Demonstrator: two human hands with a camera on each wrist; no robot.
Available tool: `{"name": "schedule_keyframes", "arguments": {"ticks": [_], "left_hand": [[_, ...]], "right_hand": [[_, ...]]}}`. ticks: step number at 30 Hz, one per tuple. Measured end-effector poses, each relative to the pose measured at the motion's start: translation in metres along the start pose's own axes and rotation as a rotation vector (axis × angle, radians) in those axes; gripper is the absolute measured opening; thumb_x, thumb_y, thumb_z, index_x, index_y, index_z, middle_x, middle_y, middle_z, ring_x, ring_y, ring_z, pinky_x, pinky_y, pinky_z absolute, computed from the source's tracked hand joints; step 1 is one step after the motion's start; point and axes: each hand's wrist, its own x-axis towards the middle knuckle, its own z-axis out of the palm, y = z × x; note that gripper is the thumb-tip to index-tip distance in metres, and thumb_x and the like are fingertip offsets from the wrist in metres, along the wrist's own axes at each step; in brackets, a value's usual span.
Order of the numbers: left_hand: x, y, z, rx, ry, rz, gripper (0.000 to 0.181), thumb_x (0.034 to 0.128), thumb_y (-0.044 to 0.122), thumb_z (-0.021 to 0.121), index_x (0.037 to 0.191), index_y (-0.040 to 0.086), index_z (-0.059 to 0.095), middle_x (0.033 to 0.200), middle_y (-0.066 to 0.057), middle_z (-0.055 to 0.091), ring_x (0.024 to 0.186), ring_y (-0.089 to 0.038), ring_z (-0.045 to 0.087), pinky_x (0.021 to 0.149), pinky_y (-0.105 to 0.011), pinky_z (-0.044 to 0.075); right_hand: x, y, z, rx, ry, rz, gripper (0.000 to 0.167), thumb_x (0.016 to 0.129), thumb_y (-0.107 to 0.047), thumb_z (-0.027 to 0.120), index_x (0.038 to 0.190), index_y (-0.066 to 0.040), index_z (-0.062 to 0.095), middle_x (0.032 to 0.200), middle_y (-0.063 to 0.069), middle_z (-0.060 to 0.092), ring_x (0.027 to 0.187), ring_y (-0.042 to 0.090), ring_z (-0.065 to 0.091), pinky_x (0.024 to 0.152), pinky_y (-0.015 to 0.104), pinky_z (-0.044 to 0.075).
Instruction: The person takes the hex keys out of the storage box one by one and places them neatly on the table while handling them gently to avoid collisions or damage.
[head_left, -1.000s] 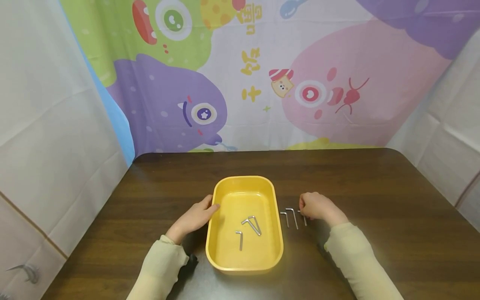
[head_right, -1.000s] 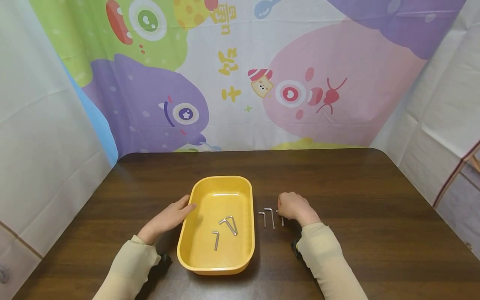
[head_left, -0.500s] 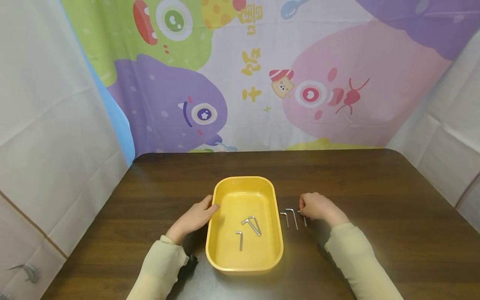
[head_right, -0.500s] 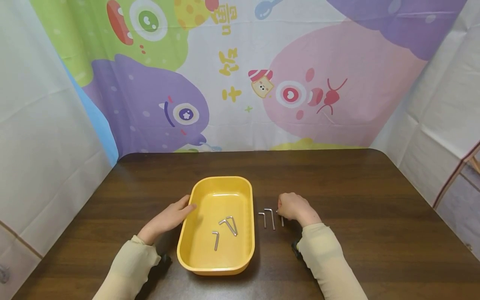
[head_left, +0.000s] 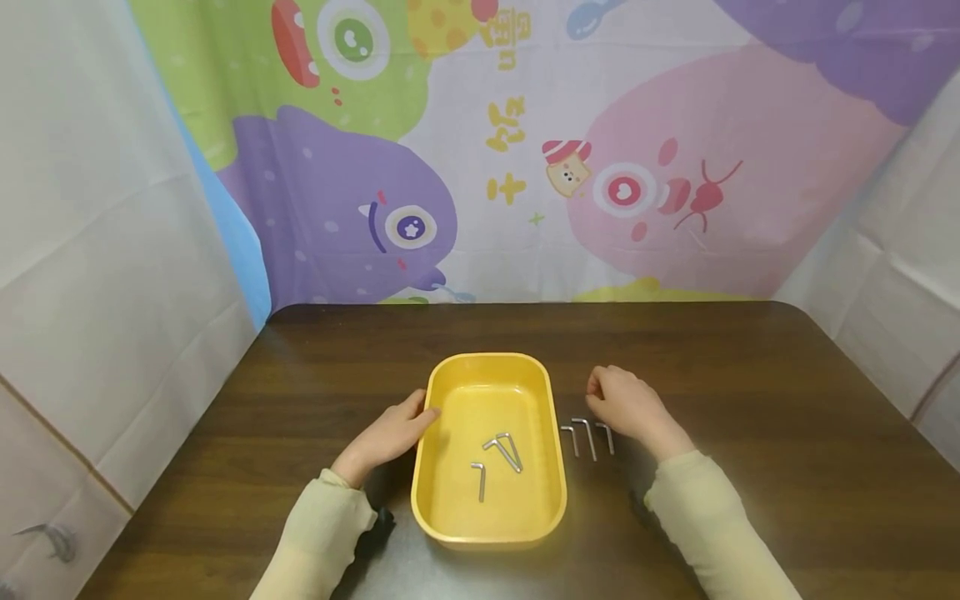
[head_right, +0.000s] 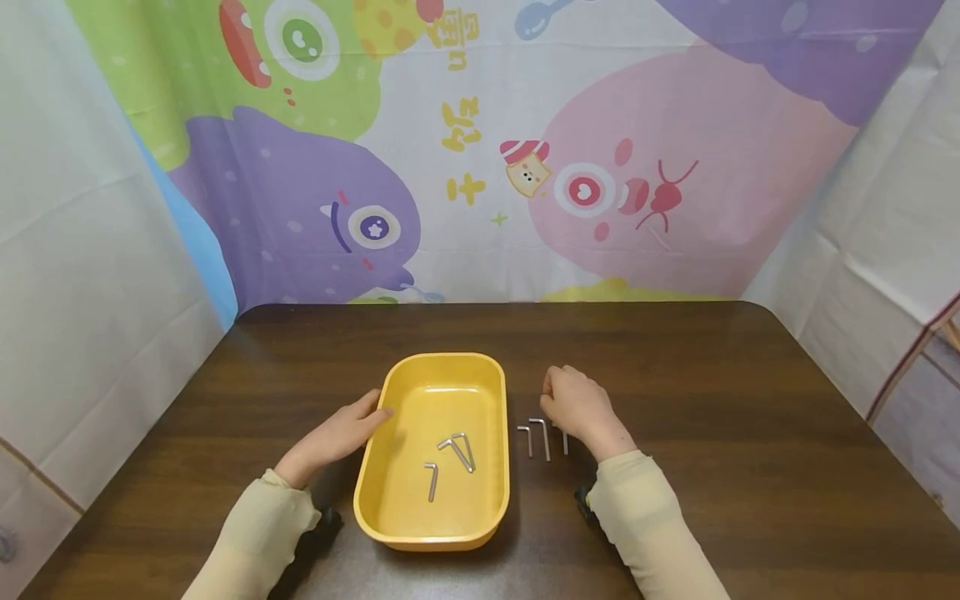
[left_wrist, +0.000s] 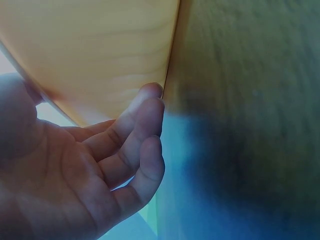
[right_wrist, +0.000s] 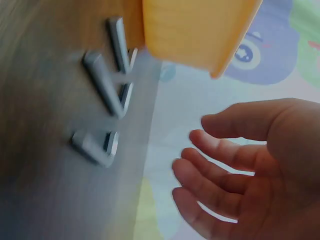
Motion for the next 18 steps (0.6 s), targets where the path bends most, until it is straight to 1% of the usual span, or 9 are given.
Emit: {"name": "schedule_keyframes", "arguments": {"ticks": [4, 11, 15, 18], "left_hand": [[0.0, -0.001, 0.001, -0.006, 0.002, 0.0, 0.033, 0.0944, 0.032, 0.043, 0.119, 0.01, 0.047, 0.081, -0.003, 0.06, 0.069, -0.014, 0.057, 0.068, -0.03, 0.044], [0.0, 0.0, 0.001, -0.007, 0.007, 0.0, 0.033, 0.0947, 0.031, 0.043, 0.119, 0.01, 0.046, 0.081, -0.003, 0.06, 0.069, -0.014, 0.056, 0.069, -0.031, 0.044], [0.0, 0.0, 0.001, -0.005, 0.006, -0.004, 0.033, 0.0946, 0.031, 0.043, 0.119, 0.01, 0.046, 0.081, -0.003, 0.06, 0.069, -0.014, 0.057, 0.069, -0.031, 0.044], [0.0, -0.001, 0.0, -0.006, 0.003, -0.01, 0.033, 0.0945, 0.032, 0.043, 0.119, 0.011, 0.046, 0.08, -0.002, 0.06, 0.069, -0.014, 0.057, 0.069, -0.03, 0.044]], "right_hand": [[-0.002, -0.013, 0.001, 0.038, 0.076, -0.041, 0.007, 0.083, -0.015, 0.057, 0.086, -0.008, 0.057, 0.08, 0.003, 0.052, 0.068, 0.016, 0.049, 0.062, 0.033, 0.043], [-0.005, -0.039, 0.007, 0.11, 0.177, -0.113, 0.007, 0.084, -0.015, 0.058, 0.09, -0.01, 0.058, 0.083, 0.0, 0.052, 0.068, 0.013, 0.049, 0.063, 0.03, 0.044], [-0.007, -0.054, 0.012, 0.108, 0.245, -0.193, 0.006, 0.082, -0.011, 0.061, 0.088, -0.01, 0.059, 0.081, -0.001, 0.053, 0.07, 0.013, 0.049, 0.064, 0.029, 0.045], [-0.008, -0.066, 0.016, 0.089, 0.255, -0.262, 0.006, 0.08, -0.008, 0.063, 0.084, -0.011, 0.06, 0.082, -0.002, 0.055, 0.076, 0.013, 0.051, 0.068, 0.03, 0.046]]}}
